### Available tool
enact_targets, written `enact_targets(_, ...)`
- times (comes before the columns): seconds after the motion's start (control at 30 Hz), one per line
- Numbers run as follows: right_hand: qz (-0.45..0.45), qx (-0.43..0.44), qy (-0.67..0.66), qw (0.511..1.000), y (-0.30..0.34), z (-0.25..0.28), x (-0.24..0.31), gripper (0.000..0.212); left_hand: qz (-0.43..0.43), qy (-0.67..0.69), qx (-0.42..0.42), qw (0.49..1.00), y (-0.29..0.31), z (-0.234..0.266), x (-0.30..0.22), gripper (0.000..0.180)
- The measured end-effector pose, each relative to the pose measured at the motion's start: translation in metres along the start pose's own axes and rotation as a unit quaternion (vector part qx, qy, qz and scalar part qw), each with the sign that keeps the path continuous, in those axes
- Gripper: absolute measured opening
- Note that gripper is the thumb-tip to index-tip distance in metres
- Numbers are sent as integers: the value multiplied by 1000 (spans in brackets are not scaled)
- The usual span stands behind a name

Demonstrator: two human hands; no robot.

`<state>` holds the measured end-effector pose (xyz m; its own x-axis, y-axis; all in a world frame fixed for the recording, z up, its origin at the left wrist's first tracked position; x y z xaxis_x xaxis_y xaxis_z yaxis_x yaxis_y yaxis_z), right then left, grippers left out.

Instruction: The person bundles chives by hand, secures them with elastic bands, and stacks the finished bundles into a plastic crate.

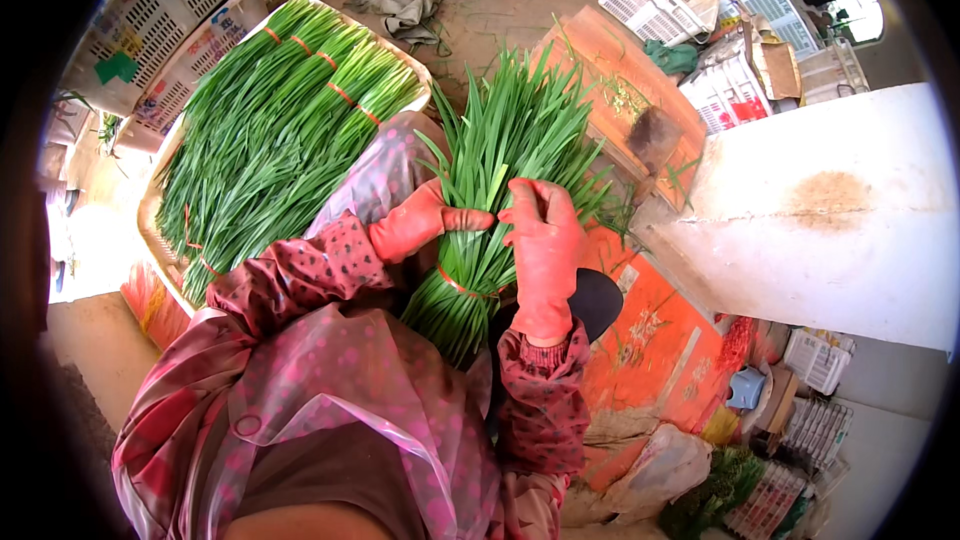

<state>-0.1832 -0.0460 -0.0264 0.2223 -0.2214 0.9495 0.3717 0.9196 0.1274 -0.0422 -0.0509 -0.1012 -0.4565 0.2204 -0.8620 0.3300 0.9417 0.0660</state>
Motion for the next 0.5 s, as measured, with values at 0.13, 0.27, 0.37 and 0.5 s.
enact_targets(0.13, 225, -52, 292, 928, -3, -10, 7, 21, -23, 5, -12, 1000, -1, -6, 1, 42)
enact_targets(0.27, 26, -10, -36, 999, -6, 4, -9, 17, 31, 4, -48, 998, -1, 5, 0, 41)
enact_targets(0.37, 77, -36, -29, 996, 4, 13, -10, 15, 53, 58, -74, 994, -5, 17, 6, 39)
enact_targets(0.5, 68, -16, -87, 994, 17, 11, -2, 17, 79, 100, -100, 987, -5, 23, 12, 40)
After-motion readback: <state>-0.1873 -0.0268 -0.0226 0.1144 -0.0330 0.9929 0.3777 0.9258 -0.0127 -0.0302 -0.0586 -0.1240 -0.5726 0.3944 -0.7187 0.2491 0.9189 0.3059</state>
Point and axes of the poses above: each hand's wrist, its own y-axis away from the middle knuckle, its own z-axis out of the back of the hand, x = y × z, the point moved 6 cm from there along -y, towards the middle knuckle, and after that the axes turned 8 degrees about -x, right-handed, at the moved point
